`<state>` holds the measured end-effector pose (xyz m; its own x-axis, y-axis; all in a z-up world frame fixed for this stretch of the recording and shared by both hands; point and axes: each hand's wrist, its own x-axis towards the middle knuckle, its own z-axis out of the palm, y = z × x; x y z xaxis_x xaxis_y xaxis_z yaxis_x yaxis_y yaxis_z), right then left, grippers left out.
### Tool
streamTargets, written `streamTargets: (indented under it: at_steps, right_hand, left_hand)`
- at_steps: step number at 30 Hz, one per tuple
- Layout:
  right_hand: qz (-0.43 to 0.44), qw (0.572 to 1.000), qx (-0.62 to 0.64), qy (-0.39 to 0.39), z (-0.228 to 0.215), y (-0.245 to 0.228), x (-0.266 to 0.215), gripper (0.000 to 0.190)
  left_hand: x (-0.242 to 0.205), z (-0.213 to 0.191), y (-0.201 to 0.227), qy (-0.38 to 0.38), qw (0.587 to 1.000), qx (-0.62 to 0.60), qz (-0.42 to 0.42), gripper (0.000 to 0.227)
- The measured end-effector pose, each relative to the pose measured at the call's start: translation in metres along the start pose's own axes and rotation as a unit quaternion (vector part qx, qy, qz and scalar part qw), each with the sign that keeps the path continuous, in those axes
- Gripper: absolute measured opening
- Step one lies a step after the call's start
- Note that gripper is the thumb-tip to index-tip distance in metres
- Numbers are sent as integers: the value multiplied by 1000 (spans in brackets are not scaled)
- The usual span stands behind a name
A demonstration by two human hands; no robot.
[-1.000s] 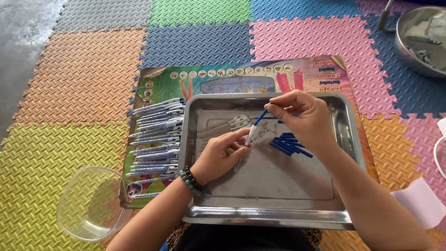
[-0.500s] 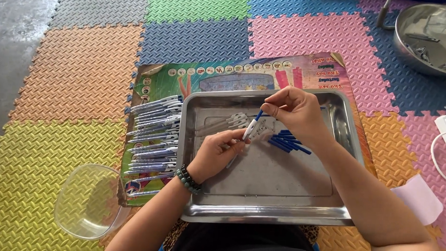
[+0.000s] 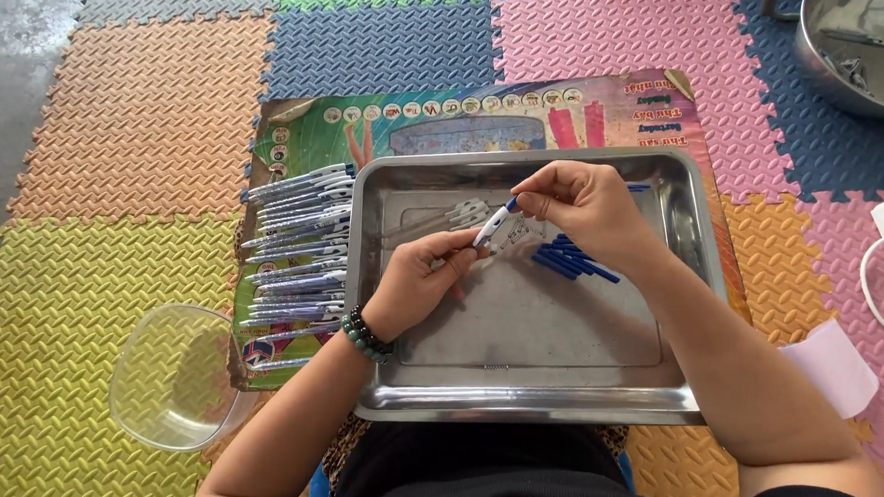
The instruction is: Assembling pens by manually inserting ink refills into clear plastic pen barrels on a metal tray.
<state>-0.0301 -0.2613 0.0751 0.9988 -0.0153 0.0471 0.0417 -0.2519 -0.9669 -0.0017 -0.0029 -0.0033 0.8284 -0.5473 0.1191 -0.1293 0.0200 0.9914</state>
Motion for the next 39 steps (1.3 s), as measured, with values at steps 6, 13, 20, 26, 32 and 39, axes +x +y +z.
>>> streamTargets:
  at_steps: [6, 13, 20, 26, 32, 39]
  right_hand:
    - [14, 1000, -18, -12, 0, 9, 0, 11]
    - [39, 999, -18, -25, -1, 15, 2, 13]
    - [-18, 996, -91, 10, -7, 8, 2, 11]
    - [-159, 835, -526, -10, -11, 70, 12, 9]
    - [-172, 784, -588, -98, 6, 83, 13, 11]
    - [-130, 771, -614, -107, 2, 88, 14, 11]
  left_hand:
    - [-1, -1, 1, 8, 999, -32, -19, 32]
    - [-2, -1, 3, -4, 999, -38, -25, 33]
    - [9, -32, 15, 4, 999, 40, 31, 31]
    - [25, -150, 41, 158, 860, 471, 122, 31]
    - [50, -250, -67, 199, 796, 571, -11, 28]
    - [59, -251, -103, 106, 816, 559, -101, 33]
